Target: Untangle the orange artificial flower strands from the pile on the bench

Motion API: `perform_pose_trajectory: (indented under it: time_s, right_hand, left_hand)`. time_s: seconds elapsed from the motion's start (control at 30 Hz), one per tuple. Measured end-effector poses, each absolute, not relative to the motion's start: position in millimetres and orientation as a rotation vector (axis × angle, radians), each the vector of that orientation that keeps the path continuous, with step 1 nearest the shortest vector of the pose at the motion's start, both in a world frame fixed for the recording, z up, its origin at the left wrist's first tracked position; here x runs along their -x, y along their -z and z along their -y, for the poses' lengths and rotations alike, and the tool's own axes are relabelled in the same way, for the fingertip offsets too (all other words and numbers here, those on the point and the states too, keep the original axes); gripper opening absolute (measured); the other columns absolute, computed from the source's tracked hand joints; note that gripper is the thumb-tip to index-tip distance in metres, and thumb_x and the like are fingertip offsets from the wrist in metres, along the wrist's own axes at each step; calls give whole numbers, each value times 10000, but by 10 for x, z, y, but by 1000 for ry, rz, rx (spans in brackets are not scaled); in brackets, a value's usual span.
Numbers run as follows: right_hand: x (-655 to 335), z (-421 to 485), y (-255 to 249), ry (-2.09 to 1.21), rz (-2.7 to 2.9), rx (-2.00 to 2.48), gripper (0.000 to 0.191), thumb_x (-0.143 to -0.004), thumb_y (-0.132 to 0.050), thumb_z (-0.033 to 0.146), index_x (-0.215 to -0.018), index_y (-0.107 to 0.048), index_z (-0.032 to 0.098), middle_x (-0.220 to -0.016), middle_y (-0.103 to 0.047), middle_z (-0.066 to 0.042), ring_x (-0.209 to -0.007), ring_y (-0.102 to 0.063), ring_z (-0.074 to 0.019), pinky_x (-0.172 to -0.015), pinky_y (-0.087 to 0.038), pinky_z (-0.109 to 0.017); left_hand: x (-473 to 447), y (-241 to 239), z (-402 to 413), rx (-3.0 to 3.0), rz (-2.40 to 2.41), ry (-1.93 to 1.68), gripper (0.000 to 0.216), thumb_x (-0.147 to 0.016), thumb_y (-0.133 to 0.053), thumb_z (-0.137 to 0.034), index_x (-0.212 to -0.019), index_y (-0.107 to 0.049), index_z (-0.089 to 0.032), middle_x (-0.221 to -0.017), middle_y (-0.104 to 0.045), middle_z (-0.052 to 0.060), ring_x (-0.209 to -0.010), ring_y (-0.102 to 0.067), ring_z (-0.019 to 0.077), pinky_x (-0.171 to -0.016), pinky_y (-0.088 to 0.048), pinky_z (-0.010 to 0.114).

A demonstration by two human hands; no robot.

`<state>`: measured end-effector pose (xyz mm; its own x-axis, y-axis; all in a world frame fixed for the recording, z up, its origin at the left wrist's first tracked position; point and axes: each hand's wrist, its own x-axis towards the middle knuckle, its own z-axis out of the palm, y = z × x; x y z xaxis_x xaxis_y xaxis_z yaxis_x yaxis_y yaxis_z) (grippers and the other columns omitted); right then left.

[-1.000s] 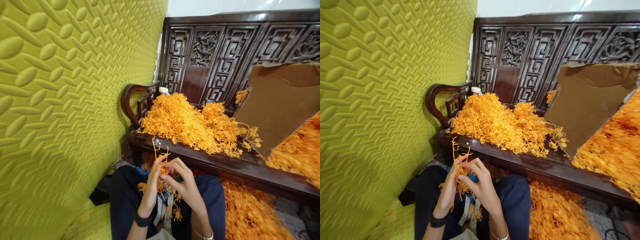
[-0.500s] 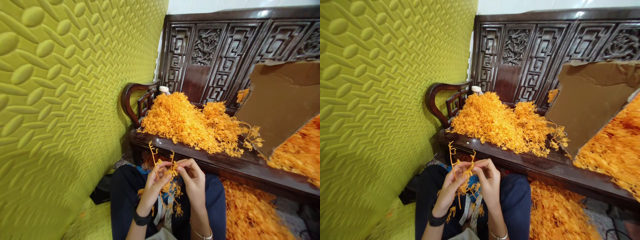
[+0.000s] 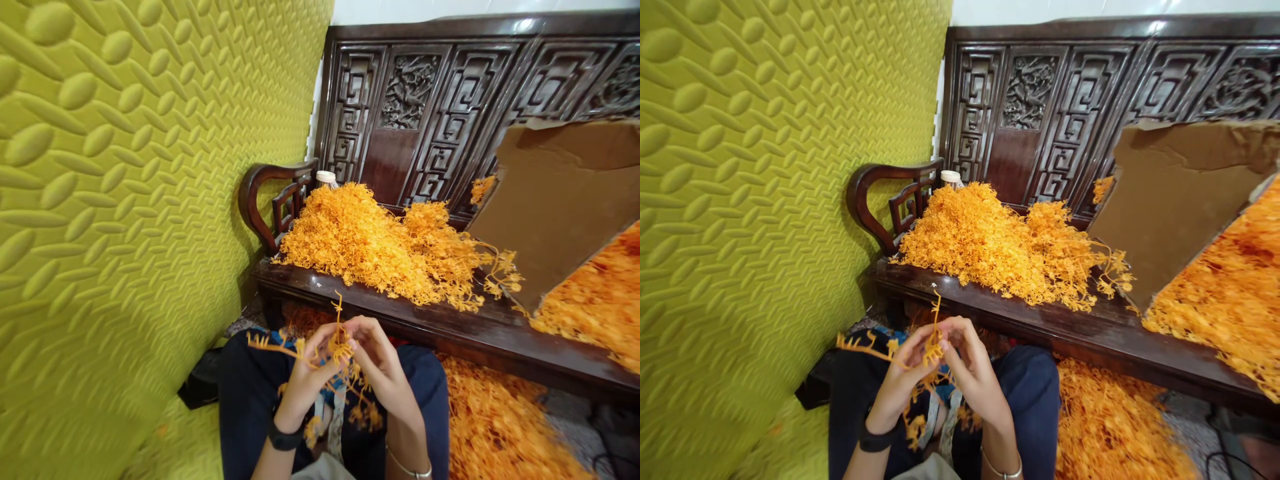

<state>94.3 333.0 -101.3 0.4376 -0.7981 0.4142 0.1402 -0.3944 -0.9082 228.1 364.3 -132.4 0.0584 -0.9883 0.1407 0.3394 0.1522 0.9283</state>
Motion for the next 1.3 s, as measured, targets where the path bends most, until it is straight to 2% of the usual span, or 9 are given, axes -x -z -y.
perform_pose_trajectory:
  time_s: [0.13,0.27,0.43,0.63,0.8,1.03,1.1,1.2,1.3]
  right_hand:
    - [-917,-3313,1061,1191,-647,1743,175,-941,-429,217,-1093,-475,291,-944,-490,4,-899,-500,-97,-812,-417,-181]
    - [-920,-3274,1126,1218,-687,1795,110,-940,-414,200,-1025,-451,259,-893,-459,4,-850,-478,-106,-775,-413,-205]
    - [-968,-3253,1169,1334,-723,1816,79,-938,-381,158,-954,-416,227,-878,-437,-8,-805,-455,-113,-723,-395,-233]
    - [-1051,-3259,1108,1615,-688,1660,166,-924,-398,138,-825,-299,228,-765,-409,23,-681,-435,-99,-619,-383,-225]
    - [-675,-2992,815,2215,-725,1479,240,-857,-539,179,-804,-311,230,-750,-445,31,-622,-489,-101,-598,-435,-272]
    - [-431,-2409,290,3184,-918,1201,129,-846,-557,301,-911,-452,266,-905,-425,-37,-823,-501,-186,-623,-471,-345]
    - [-491,-2131,293,3074,-1093,1360,92,-901,-448,316,-973,-469,261,-990,-419,-70,-1005,-473,-238,-745,-477,-410]
    - [-558,-1769,449,2217,-1316,1969,350,-847,-498,419,-1125,-470,207,-1155,-426,-127,-1192,-383,-310,-954,-370,-534]
    - [-643,-1756,684,1568,-1264,1985,524,-754,-599,484,-1152,-500,159,-1243,-446,-171,-1242,-363,-325,-1032,-287,-544]
  left_hand:
    - [-2296,1257,-3664,-869,1016,1179,157,-739,-705,-235,-852,-608,-189,-1071,-622,49,-1027,-560,202,-868,-431,269]
    - [-2267,1293,-3661,-785,968,1233,274,-676,-759,-279,-829,-554,-181,-1092,-564,51,-887,-580,164,-730,-474,241]
    - [-2176,1339,-3651,-809,851,1298,315,-762,-654,-443,-729,-510,-165,-594,-508,-34,-445,-411,49,-398,-308,155]
    - [-1962,1328,-3685,-856,748,1301,445,-740,-650,-512,-603,-407,-165,-469,-357,-87,-385,-319,16,-387,-212,141]
    - [-2027,1428,-3749,-924,442,1279,563,-590,-761,-531,-581,-320,-182,-479,-248,-123,-365,-222,-4,-364,-168,131]
    - [-2284,1439,-3715,-847,468,1218,416,-730,-661,-510,-649,-436,-169,-536,-434,-62,-424,-374,37,-389,-264,149]
    - [-2288,1393,-3705,-818,513,1221,359,-800,-584,-498,-702,-490,-165,-579,-490,-35,-468,-411,56,-429,-322,165]
    - [-2288,1344,-3700,-785,552,1200,316,-840,-538,-471,-785,-547,-160,-648,-545,-3,-534,-458,84,-474,-365,189]
    - [-2297,1333,-3694,-763,581,1182,299,-853,-522,-453,-812,-567,-160,-693,-575,17,-591,-496,110,-505,-382,207]
